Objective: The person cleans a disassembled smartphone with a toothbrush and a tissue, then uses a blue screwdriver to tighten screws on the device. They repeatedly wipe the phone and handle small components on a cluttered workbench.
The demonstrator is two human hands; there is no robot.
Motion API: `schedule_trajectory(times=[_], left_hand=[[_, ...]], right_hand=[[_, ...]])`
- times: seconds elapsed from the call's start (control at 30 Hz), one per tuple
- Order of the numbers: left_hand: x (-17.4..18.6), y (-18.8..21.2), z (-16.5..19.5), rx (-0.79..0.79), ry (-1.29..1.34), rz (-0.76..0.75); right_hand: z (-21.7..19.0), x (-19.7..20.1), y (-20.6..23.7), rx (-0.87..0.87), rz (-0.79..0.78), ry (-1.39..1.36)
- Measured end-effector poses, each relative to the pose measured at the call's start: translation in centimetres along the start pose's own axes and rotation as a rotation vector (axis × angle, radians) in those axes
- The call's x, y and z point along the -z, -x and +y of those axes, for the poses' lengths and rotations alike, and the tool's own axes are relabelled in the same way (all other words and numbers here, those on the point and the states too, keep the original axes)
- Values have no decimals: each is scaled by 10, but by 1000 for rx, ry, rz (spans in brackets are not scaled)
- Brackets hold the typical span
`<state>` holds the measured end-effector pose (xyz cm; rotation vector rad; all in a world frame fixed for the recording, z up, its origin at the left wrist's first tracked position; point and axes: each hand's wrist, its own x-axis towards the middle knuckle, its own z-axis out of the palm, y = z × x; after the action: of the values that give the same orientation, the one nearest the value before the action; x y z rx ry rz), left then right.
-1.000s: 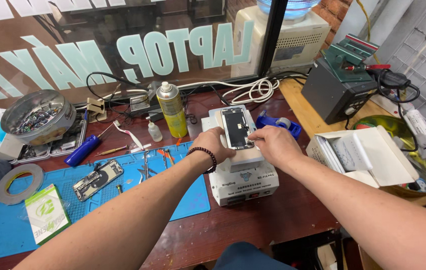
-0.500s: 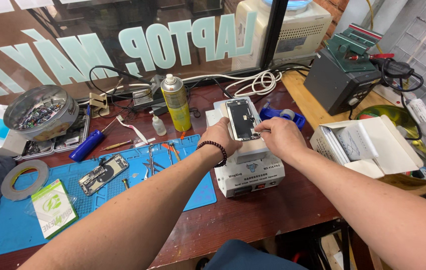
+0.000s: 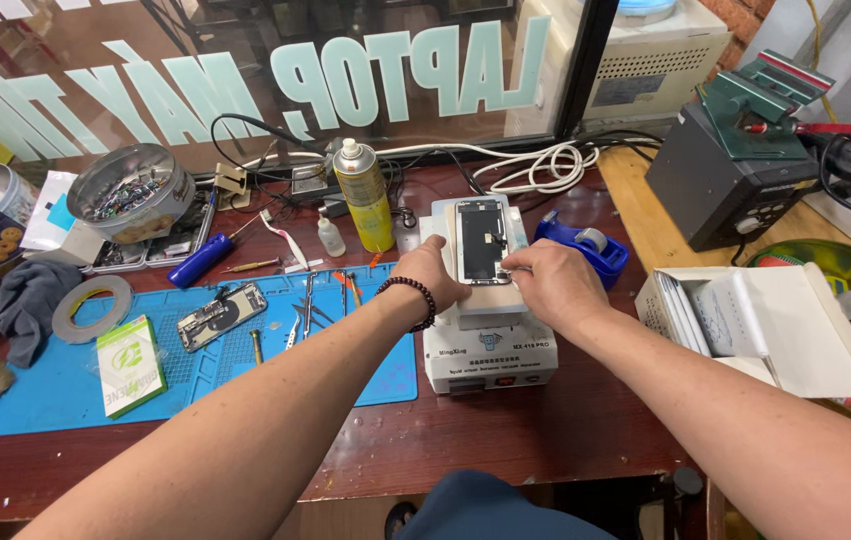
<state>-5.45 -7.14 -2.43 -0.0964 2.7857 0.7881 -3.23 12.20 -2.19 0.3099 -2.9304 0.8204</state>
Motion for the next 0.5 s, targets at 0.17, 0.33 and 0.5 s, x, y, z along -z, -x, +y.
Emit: schedule_trajectory(times=[0.17,0.33,0.5], left_hand=[[-3,0,-1,26,12,26],[-2,2,1,37,32,32],[3,7,0,65,80,-11]], right_hand=[[9,-5,-1,46,8,-35],[13,-3,-3,57,10,-67],[12,10,0,-95,13,-104]])
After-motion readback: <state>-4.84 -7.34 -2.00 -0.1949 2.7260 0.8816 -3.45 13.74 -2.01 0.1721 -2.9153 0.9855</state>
